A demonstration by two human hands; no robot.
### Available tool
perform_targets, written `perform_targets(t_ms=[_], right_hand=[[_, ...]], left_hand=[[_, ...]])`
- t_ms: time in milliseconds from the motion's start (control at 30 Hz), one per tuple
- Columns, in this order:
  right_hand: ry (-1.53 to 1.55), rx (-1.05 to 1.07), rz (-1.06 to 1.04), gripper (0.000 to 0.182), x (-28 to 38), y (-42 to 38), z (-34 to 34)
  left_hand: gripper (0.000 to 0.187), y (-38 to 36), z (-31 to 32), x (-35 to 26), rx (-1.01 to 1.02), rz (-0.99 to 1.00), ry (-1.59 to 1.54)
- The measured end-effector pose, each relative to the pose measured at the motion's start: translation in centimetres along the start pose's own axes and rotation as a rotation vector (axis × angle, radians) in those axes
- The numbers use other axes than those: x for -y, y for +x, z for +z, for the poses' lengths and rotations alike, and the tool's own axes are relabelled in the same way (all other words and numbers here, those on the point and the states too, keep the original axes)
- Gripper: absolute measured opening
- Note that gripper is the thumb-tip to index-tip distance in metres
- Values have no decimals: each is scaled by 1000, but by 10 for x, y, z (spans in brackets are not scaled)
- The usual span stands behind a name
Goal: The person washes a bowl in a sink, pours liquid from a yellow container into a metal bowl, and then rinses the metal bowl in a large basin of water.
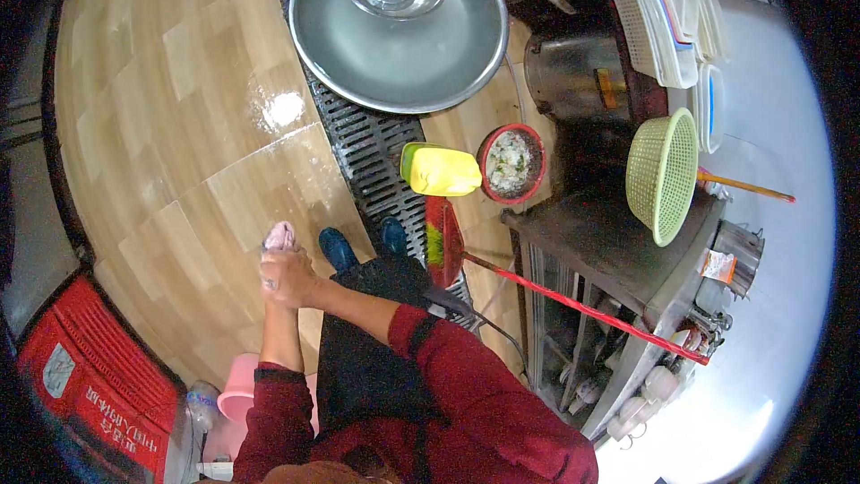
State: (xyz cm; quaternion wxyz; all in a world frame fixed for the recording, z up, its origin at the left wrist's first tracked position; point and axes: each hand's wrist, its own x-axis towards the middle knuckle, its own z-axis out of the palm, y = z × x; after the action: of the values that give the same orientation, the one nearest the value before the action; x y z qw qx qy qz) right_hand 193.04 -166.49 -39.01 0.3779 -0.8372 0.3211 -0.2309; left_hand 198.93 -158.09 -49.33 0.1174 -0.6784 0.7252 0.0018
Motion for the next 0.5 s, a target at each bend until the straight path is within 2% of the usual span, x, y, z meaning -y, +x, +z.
perform_targets(t_ms=[67, 100, 133, 200, 267, 300, 367, 400, 433, 467, 500], right_hand=[[-8, 175, 127, 12, -25, -1, 10], [62, 28, 438, 14, -42, -4, 26], [59, 22, 433, 14, -49, 4, 21], [-16, -145, 590, 11, -64, 17, 10], [3, -120, 579, 11, -56, 10, 11], [30, -76, 548, 11, -49, 4, 14], [54, -40, 523, 12, -32, -3, 4], [101, -72, 370, 14, -13, 0, -4], [148, -105, 216, 16, -5, 5, -11], [151, -115, 218, 16, -16, 8, -6], [130, -44, 221, 15, -36, 11, 6]], left_hand=[[45, -4, -20, -5, 37, -510, -1786], [45, -2, -31, -6, 64, -759, -2678], [45, 5, -47, -7, 61, -748, -2678], [43, 21, -71, -7, 47, -1076, -2898], [38, 29, -51, -3, 104, -1119, -2863], [38, 20, -4, 0, 86, -959, -2759], [39, -21, 145, 23, 4, -381, -2180], [39, -10, 120, 22, 9, -374, -2175], [37, 7, 63, 22, -40, -559, -2454], [36, 25, 11, 21, -98, -762, -2722], [36, 43, -20, 20, -95, -752, -2717]])
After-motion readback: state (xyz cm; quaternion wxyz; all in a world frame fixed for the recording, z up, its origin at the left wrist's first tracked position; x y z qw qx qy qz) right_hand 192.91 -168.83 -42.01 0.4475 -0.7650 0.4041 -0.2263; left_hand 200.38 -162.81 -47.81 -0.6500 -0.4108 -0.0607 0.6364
